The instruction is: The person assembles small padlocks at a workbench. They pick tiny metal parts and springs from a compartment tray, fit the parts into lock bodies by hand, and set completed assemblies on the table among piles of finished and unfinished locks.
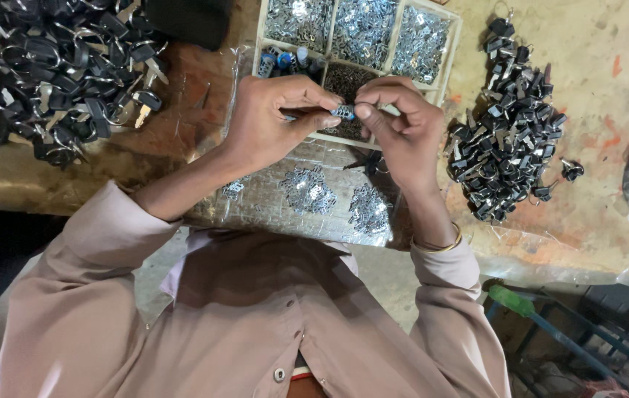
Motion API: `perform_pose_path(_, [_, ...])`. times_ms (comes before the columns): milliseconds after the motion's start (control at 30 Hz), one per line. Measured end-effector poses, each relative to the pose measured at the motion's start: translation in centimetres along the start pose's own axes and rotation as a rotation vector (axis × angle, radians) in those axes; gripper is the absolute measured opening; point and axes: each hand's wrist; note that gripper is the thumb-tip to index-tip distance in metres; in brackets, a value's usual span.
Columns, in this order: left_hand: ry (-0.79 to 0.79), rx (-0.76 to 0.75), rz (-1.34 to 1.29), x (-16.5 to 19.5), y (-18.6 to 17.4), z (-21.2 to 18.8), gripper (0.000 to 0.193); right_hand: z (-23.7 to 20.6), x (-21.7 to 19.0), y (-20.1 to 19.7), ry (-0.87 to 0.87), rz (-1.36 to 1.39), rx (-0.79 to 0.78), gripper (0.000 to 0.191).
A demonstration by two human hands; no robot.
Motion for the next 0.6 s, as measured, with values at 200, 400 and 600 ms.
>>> perform_pose_path(200, [-0.023, -0.014, -0.044, 0.1, -0.1, 0.0, 0.014, -0.6, 0.8, 0.0, 0.14, 0.306, -0.019, 0.013])
perform_pose_path(400, [-0.025, -0.008, -0.039, 0.1, -0.1, 0.0, 0.014, -0.7, 1.2, 0.5, 0.131, 0.285, 0.021, 0.013])
perform_pose_path(600, [-0.033, 0.01, -0.034, 0.2, -0.2, -0.1, 0.014, -0.7, 0.7, 0.9, 0.006, 0.04, -0.012, 0.015])
Point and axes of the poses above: each hand's wrist, its own z-axis towards the middle knuckle, its own y-axis out of the palm, x = y × z, and after that the axes turned 8 degrees about -y, right-handed
